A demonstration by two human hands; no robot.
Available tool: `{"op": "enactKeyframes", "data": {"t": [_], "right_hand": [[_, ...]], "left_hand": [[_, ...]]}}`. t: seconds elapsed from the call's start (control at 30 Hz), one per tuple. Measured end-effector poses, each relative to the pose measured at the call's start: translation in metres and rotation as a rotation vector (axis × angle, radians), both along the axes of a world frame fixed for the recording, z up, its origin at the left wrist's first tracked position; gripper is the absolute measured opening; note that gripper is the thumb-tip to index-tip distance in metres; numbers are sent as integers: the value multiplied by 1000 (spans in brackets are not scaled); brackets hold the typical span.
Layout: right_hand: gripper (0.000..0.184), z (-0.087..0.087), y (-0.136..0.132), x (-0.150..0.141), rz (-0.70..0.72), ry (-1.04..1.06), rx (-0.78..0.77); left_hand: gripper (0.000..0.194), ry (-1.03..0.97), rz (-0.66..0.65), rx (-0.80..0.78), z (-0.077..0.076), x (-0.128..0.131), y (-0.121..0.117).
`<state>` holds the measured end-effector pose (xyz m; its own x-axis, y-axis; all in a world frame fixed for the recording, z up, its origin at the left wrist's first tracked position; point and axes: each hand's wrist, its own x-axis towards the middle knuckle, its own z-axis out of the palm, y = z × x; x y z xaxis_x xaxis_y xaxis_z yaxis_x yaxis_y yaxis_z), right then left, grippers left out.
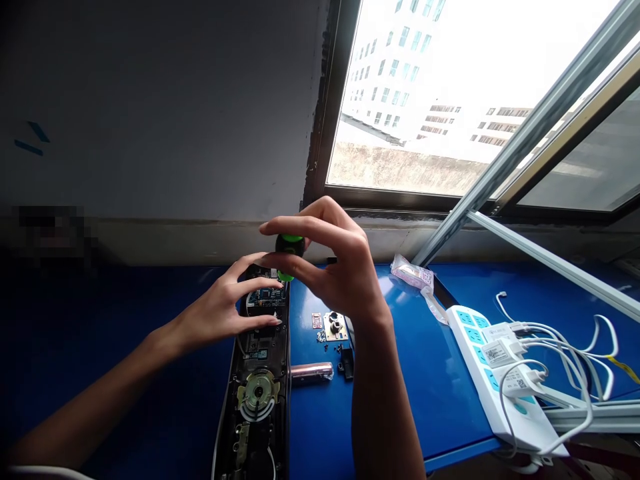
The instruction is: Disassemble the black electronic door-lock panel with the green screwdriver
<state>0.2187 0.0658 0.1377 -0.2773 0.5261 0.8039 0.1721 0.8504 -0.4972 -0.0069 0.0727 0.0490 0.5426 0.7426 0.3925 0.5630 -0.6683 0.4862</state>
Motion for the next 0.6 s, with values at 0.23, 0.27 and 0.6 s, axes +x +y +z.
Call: {"op": "enactKeyframes", "data": {"t": [0.23, 0.27, 0.6], "right_hand": [[37, 0, -3, 1, 98, -48, -133], [36, 0, -2, 2, 61, -51, -96], [41, 2, -8, -2, 86, -116, -158]], "left_hand": [[49, -22, -2, -1, -3, -1, 1], [49, -25, 0, -1, -4, -1, 1], [48, -49, 3, 15, -7, -2, 2]]}}
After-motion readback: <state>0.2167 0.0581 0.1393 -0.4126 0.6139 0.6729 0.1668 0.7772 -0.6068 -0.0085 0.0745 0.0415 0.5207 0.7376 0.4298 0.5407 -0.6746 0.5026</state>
